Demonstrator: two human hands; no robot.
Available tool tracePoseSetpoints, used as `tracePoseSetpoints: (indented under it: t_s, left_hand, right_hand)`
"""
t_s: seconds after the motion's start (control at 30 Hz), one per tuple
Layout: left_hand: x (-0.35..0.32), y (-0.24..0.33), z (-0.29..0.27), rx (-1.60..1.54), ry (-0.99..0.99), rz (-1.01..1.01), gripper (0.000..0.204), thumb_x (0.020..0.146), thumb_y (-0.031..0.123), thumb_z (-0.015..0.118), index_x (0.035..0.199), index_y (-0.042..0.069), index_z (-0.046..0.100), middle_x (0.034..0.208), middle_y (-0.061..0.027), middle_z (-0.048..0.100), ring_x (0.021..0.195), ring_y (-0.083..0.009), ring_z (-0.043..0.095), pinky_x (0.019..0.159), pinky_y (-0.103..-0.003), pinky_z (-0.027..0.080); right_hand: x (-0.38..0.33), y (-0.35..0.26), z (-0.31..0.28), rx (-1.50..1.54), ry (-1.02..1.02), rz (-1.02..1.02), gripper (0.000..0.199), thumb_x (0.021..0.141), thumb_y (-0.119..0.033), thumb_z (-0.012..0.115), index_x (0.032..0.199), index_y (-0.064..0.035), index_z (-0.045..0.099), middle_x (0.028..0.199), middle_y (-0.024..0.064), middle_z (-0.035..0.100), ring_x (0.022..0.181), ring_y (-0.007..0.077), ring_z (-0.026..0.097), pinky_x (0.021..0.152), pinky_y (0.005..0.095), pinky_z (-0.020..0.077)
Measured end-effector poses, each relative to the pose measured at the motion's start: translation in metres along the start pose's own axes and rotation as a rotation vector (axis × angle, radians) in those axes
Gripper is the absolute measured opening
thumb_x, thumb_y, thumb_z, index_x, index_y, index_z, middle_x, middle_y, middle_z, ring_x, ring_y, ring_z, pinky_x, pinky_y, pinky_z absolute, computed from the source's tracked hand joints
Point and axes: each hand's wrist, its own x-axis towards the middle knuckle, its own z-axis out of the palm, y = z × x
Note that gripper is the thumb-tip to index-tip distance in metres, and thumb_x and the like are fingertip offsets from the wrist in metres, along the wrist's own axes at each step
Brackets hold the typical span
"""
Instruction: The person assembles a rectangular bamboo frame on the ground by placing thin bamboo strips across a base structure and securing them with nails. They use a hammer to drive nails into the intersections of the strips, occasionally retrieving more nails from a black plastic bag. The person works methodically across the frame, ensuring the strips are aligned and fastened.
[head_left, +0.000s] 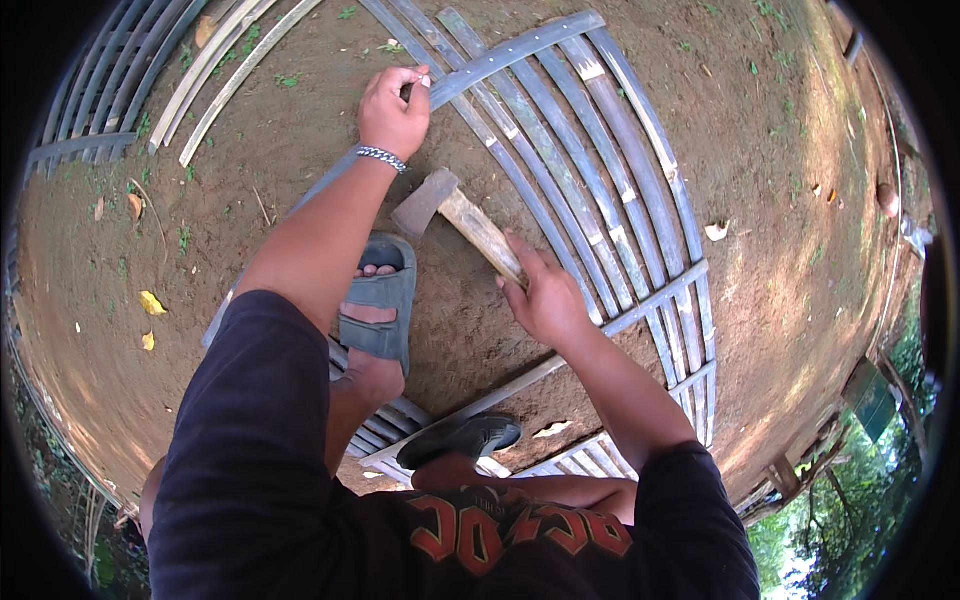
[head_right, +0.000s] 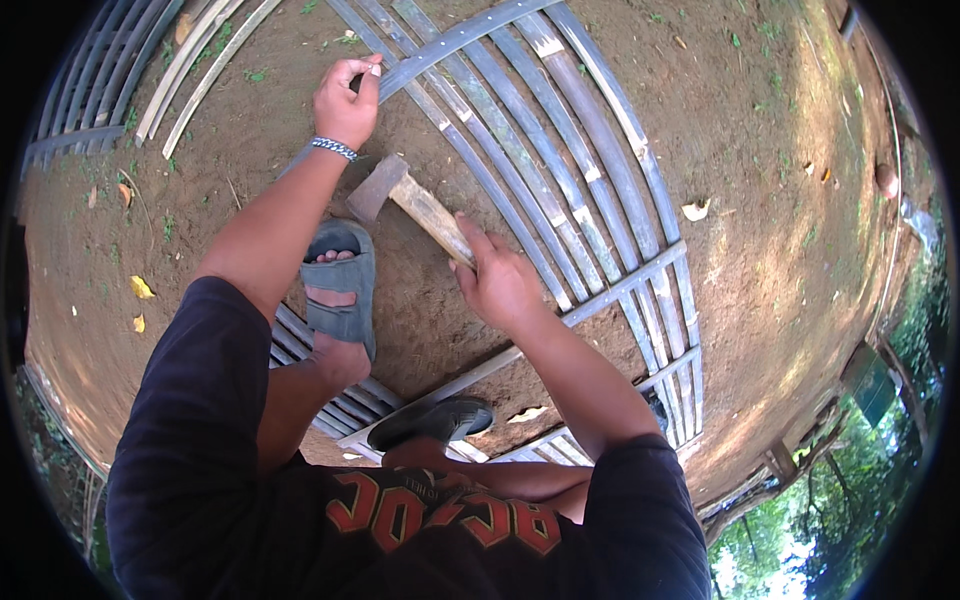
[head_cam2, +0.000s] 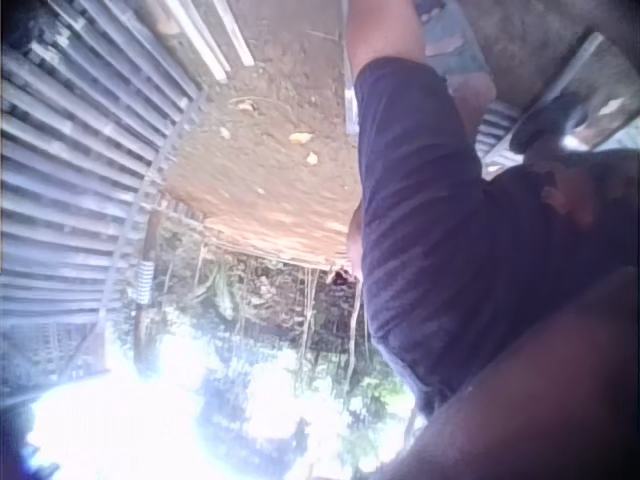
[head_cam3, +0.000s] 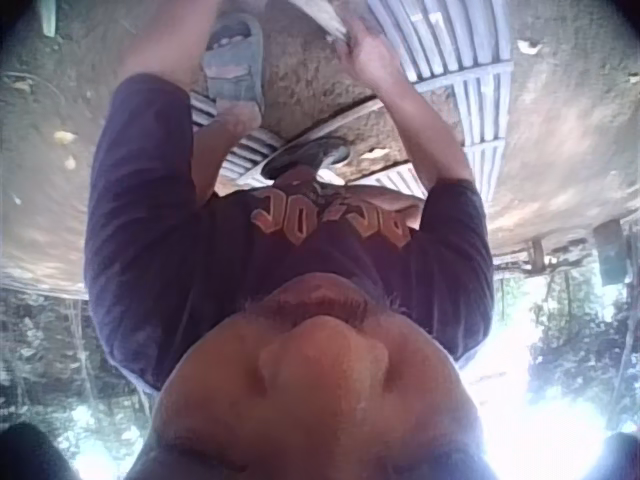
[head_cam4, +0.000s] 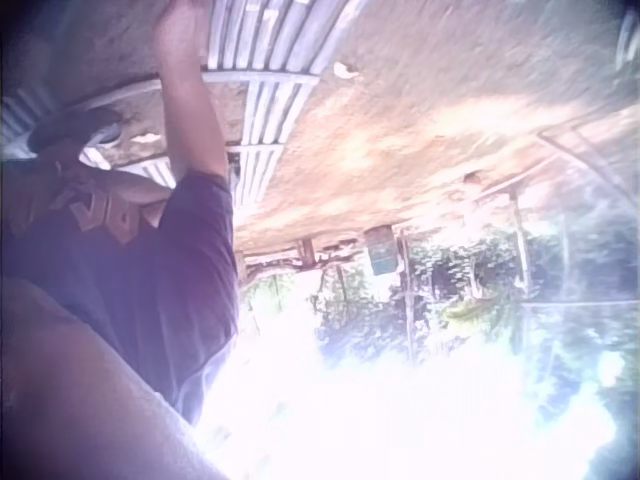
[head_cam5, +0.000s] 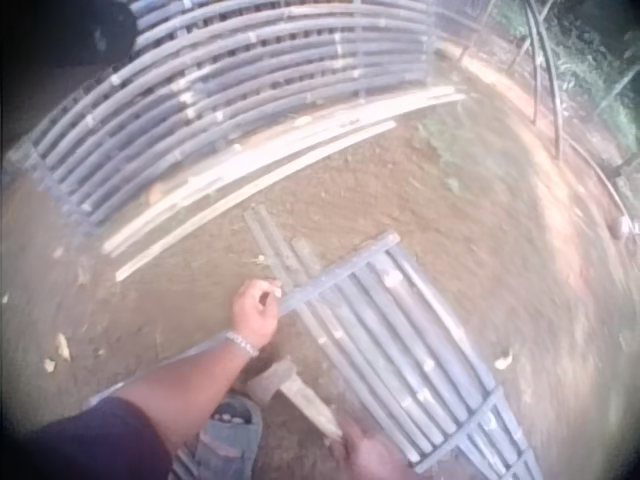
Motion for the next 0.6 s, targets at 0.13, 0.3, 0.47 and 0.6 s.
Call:
tracePoseSetpoints:
  t_s: [0.13,0.3,0.47,0.6]
  left_hand:
    - [0.001,0.003,0.002,0.019,0.016,0.070,0.008,0.086,0.012,0.074,0.089,0.005,0.071,0.104,-0.0087,0.077,0.101,-0.0276,0.070,0.093,-0.040,0.054]
    - [0.003,0.003,-0.004,0.162,-0.025,0.211,0.008,0.085,0.014,0.078,0.091,0.009,0.078,0.099,-0.0062,0.075,0.103,-0.0250,0.066,0.093,-0.038,0.052]
    - [0.002,0.004,-0.002,0.189,-0.085,0.203,0.010,0.083,0.021,0.078,0.089,0.014,0.081,0.093,-0.0019,0.074,0.099,-0.0259,0.064,0.092,-0.040,0.049]
    - [0.004,0.008,-0.003,0.236,-0.142,0.189,0.013,0.085,0.025,0.076,0.091,0.015,0.081,0.096,-0.0005,0.075,0.103,-0.0244,0.063,0.097,-0.040,0.046]
  right_hand:
    - [-0.065,0.023,0.018,0.106,0.037,0.015,0.065,0.091,-0.021,0.071,0.151,-0.0128,0.045,0.106,0.0248,0.066,0.083,0.0435,0.069,0.075,0.0500,0.0572]
    - [-0.130,0.045,0.029,0.161,-0.098,0.167,0.066,0.091,-0.021,0.072,0.150,-0.0109,0.046,0.120,0.0250,0.066,0.097,0.0443,0.069,0.084,0.0488,0.0564]
    - [-0.156,0.056,0.036,0.132,-0.064,0.198,0.065,0.091,-0.021,0.072,0.149,-0.0101,0.047,0.124,0.0270,0.065,0.107,0.0458,0.066,0.091,0.0485,0.0550]
    - [-0.140,0.056,0.040,0.227,-0.033,0.228,0.065,0.090,-0.020,0.073,0.149,-0.0099,0.047,0.124,0.0280,0.065,0.109,0.0464,0.066,0.093,0.0487,0.0544]
